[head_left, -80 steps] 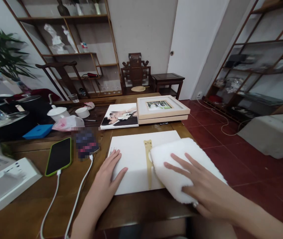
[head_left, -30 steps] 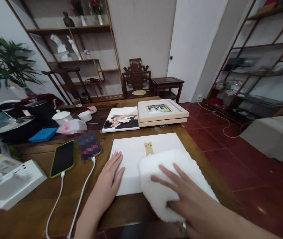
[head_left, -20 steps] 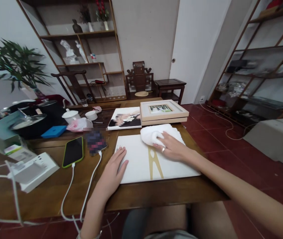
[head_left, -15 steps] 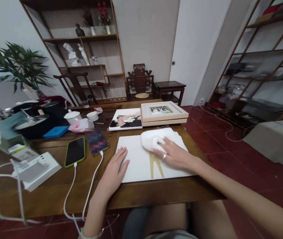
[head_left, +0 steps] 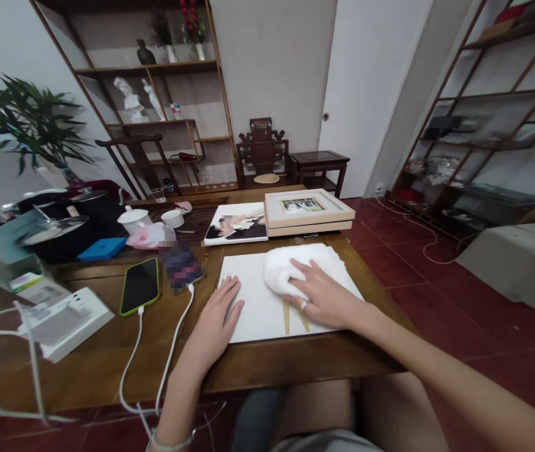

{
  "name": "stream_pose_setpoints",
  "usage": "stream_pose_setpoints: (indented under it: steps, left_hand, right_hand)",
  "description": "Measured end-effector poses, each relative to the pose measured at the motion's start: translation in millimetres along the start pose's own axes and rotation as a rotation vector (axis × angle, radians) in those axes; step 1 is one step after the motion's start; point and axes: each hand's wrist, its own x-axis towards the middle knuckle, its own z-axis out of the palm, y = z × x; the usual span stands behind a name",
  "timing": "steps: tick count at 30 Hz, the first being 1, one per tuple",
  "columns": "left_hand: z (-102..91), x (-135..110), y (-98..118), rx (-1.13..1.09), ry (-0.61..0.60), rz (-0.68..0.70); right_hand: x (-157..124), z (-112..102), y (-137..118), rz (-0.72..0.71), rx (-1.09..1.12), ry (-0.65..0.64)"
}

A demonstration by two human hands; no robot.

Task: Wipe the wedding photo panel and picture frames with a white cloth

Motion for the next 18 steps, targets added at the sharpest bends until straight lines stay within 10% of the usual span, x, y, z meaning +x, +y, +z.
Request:
stream_pose_setpoints:
  steps: [7,18]
  left_hand:
    - [0.1,0,0,-0.007,0.002,-0.007]
    - [4.5,1,-6,-0.013,0.014,-0.002]
  right_hand:
    - [32,5,5,0.059,-0.067,0.062]
    - [-51,18,-58,-0.131,-0.038,-0.077]
